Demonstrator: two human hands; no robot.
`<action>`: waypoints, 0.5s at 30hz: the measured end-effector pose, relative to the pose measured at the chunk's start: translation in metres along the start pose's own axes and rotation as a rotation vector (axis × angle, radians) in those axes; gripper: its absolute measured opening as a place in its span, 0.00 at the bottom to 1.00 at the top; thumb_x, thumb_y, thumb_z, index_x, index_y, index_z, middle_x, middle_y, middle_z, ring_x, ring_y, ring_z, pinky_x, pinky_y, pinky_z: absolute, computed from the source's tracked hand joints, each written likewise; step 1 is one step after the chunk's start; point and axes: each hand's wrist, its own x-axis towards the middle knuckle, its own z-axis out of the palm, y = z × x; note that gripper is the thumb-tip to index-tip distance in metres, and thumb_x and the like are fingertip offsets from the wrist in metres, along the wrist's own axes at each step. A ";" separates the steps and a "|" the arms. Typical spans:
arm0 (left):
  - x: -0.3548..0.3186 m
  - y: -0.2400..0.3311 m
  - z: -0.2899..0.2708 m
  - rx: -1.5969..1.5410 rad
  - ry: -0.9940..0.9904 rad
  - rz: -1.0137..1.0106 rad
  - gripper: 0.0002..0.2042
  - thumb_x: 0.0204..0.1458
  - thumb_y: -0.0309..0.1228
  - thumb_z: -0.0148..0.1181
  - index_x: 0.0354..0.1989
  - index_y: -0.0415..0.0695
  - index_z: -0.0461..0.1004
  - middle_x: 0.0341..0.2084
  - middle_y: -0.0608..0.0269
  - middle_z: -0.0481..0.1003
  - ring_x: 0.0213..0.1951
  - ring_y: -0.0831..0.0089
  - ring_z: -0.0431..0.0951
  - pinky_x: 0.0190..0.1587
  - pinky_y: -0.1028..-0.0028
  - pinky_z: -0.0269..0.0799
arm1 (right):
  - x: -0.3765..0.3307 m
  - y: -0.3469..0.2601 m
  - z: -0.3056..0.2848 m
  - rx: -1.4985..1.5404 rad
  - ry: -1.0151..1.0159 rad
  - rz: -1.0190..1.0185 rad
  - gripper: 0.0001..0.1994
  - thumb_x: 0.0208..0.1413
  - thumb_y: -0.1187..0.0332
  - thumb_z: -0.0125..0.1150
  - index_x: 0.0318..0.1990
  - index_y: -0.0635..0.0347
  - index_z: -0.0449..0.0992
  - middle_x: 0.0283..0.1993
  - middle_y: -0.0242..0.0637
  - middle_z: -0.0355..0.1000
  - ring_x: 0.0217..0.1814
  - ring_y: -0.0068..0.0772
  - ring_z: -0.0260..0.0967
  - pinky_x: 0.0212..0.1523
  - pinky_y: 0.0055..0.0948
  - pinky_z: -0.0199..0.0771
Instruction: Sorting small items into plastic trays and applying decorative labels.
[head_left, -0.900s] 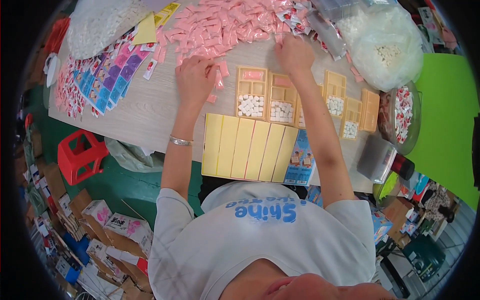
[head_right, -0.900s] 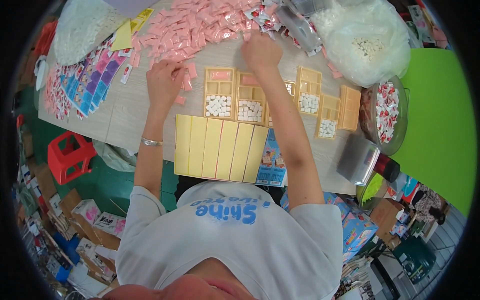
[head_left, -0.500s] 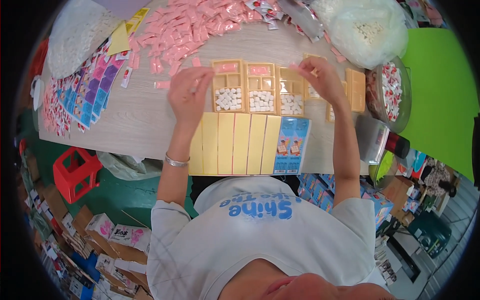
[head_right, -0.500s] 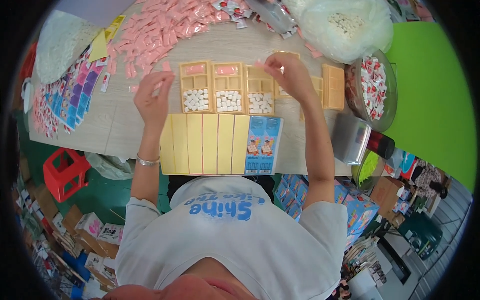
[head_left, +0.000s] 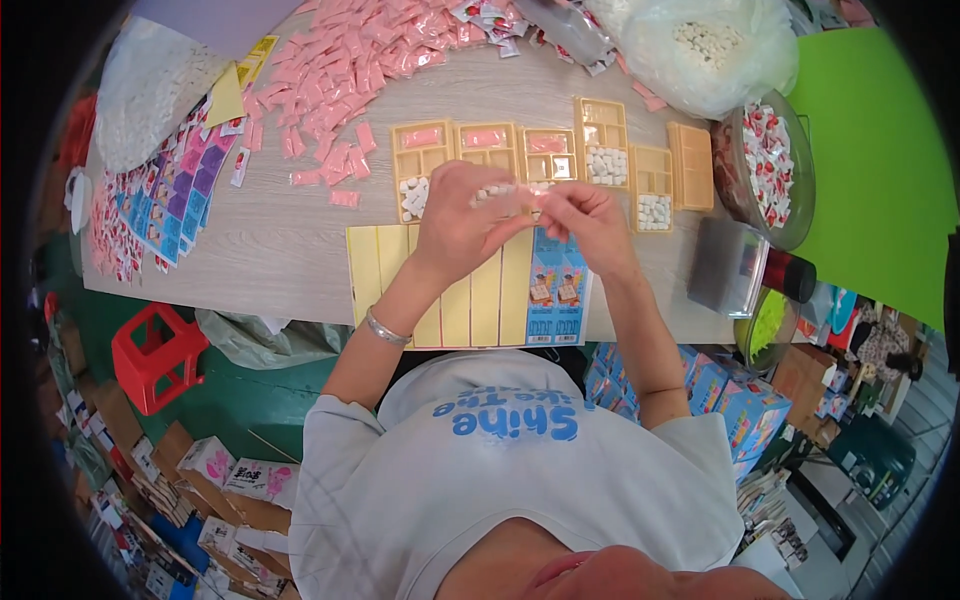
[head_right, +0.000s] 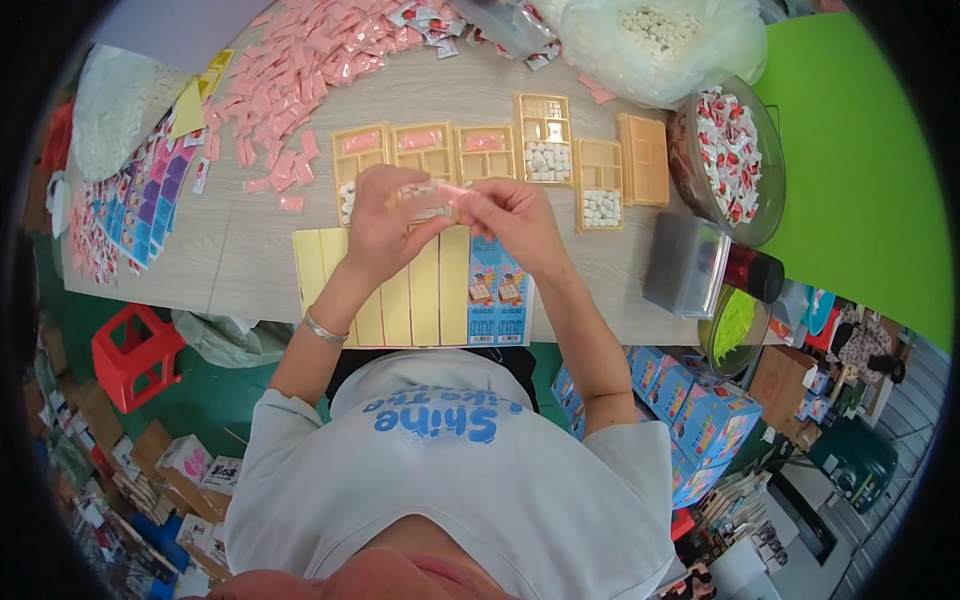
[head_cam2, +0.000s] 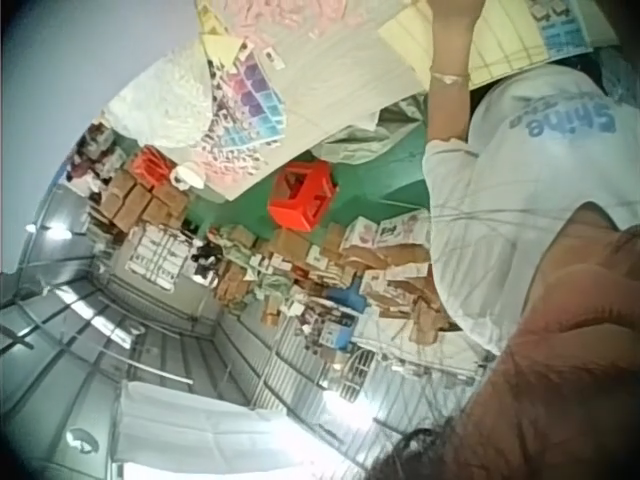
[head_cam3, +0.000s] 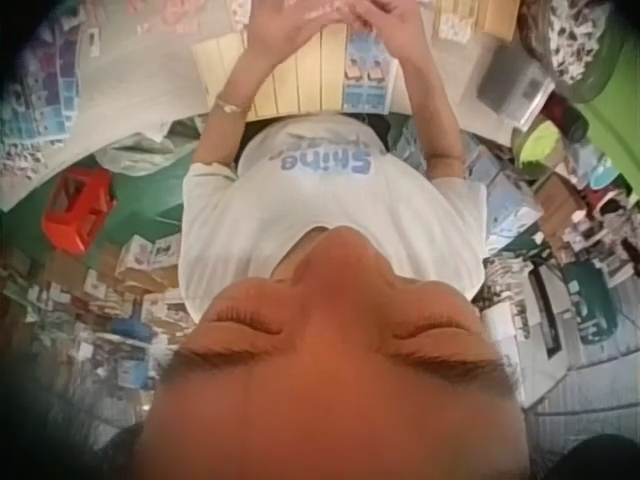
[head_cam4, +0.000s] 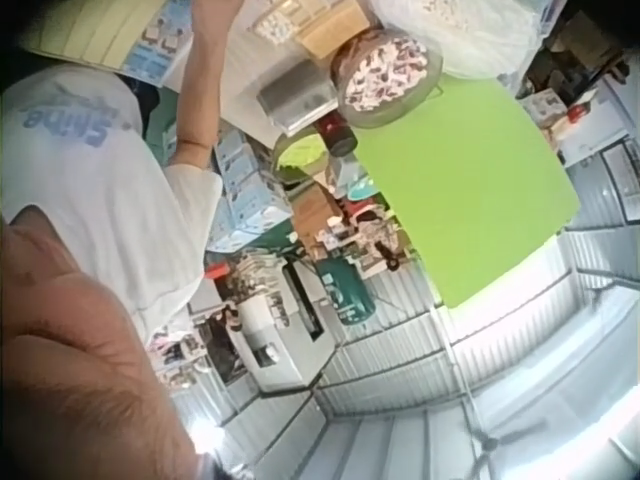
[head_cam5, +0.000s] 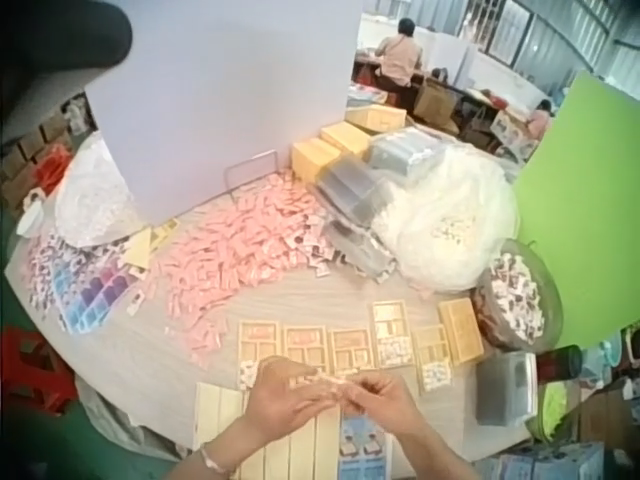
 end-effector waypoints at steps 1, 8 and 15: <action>0.005 0.005 0.002 -0.234 0.017 -0.296 0.11 0.47 0.33 0.72 0.39 0.47 0.80 0.37 0.72 0.77 0.42 0.74 0.78 0.53 0.65 0.70 | -0.001 0.000 -0.002 0.004 0.007 -0.001 0.08 0.62 0.70 0.62 0.42 0.65 0.82 0.30 0.28 0.77 0.29 0.13 0.69 0.29 0.16 0.69; -0.002 -0.006 0.025 -0.733 -0.217 -0.897 0.06 0.55 0.29 0.67 0.38 0.40 0.82 0.27 0.70 0.80 0.28 0.86 0.76 0.33 0.83 0.72 | 0.008 -0.004 -0.016 -0.273 0.008 -0.139 0.08 0.61 0.70 0.62 0.39 0.66 0.83 0.28 0.27 0.76 0.29 0.14 0.68 0.30 0.18 0.67; 0.030 -0.061 0.018 -0.428 0.004 -0.873 0.07 0.55 0.30 0.68 0.36 0.39 0.83 0.23 0.69 0.80 0.25 0.86 0.74 0.29 0.82 0.70 | 0.077 -0.019 -0.132 -0.531 0.367 -0.322 0.09 0.59 0.68 0.62 0.33 0.65 0.84 0.26 0.32 0.77 0.27 0.21 0.69 0.32 0.25 0.70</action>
